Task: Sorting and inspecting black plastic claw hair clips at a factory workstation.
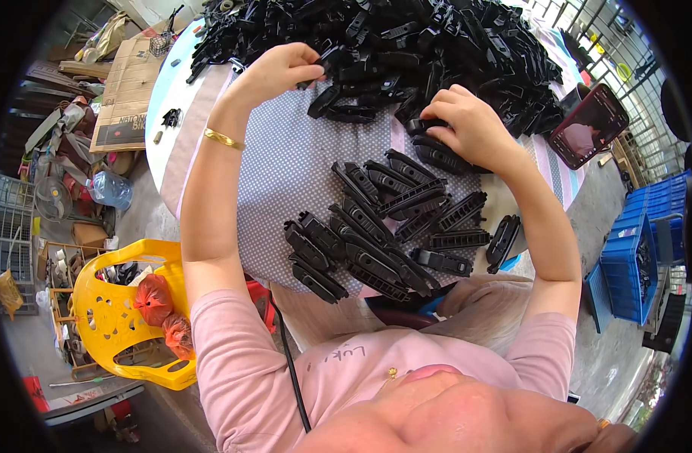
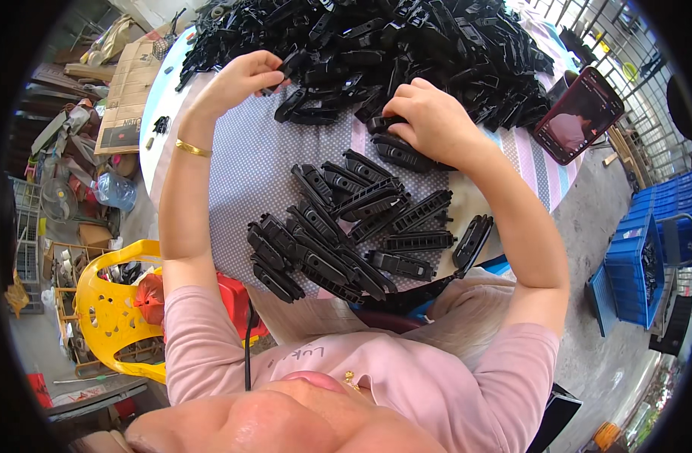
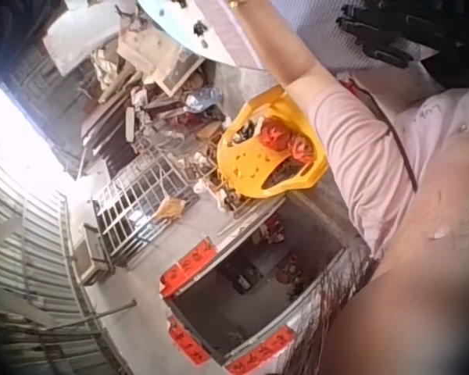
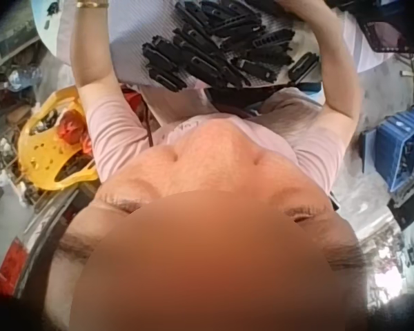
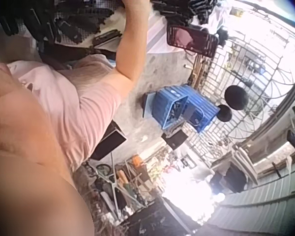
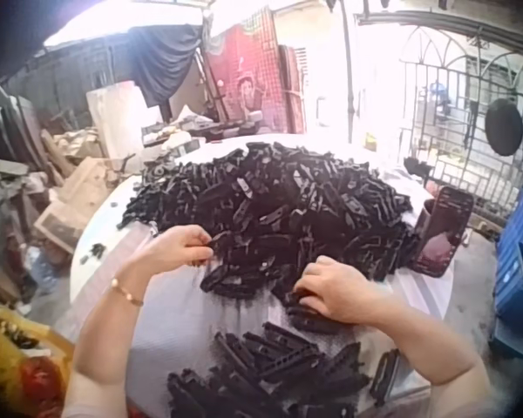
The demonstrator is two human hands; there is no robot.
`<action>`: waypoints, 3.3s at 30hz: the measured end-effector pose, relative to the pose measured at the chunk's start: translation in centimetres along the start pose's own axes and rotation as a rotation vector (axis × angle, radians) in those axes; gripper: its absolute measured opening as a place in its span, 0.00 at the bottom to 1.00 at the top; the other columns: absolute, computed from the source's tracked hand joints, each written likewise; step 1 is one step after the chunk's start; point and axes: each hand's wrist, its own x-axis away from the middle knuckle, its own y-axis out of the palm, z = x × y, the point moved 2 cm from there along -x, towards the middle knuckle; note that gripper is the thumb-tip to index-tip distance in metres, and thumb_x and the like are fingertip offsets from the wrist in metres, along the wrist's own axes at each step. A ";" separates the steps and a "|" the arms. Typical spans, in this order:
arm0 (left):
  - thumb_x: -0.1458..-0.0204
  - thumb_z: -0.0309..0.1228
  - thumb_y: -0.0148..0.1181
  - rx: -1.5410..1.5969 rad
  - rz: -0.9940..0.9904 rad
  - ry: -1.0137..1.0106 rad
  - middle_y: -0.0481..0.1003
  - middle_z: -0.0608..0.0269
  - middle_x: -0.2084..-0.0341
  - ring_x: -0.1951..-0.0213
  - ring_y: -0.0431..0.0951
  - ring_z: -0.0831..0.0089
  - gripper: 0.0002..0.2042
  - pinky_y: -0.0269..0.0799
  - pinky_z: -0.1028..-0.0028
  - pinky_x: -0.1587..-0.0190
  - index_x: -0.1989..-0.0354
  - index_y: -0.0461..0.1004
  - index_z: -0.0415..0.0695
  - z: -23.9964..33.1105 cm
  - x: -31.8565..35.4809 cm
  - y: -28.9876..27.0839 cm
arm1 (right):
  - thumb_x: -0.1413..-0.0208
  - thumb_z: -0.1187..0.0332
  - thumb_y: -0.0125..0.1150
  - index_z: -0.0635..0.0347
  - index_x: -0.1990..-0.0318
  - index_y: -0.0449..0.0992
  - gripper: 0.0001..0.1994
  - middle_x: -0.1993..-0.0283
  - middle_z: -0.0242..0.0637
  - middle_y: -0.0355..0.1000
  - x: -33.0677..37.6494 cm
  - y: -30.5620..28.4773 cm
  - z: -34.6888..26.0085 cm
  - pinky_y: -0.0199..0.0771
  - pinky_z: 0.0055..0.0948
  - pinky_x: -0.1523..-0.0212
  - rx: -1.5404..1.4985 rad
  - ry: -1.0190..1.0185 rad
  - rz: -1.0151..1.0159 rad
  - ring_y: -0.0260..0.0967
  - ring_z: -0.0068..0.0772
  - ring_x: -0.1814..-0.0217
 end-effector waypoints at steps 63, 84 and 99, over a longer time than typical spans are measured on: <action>0.45 0.31 0.52 0.425 0.141 -0.050 0.75 0.59 0.67 0.69 0.77 0.77 0.13 0.74 0.81 0.63 0.58 0.72 0.33 5.4 1.7 3.8 | 0.53 0.74 0.63 0.62 0.57 0.71 0.14 0.63 0.34 0.74 -0.2 -0.7 -0.9 0.69 0.22 0.61 -0.550 0.160 0.410 0.71 0.24 0.61; 0.46 0.31 0.55 0.743 0.002 0.151 0.69 0.56 0.61 0.81 0.70 0.82 0.28 0.64 0.85 0.82 0.38 0.51 0.44 8.1 -0.2 8.6 | 0.47 0.69 0.43 0.62 0.45 0.64 0.20 0.70 0.29 0.66 -0.5 -0.7 -0.3 0.63 0.15 0.71 -1.054 0.410 0.075 0.61 0.16 0.71; 0.57 0.24 0.65 0.867 -0.077 0.170 0.71 0.55 0.62 0.67 0.76 0.75 0.33 0.75 0.77 0.64 0.42 0.54 0.34 9.4 0.8 11.0 | 0.51 0.76 0.59 0.63 0.63 0.72 0.07 0.67 0.30 0.71 -0.5 0.0 -0.8 0.69 0.16 0.62 -1.044 0.270 0.453 0.68 0.15 0.65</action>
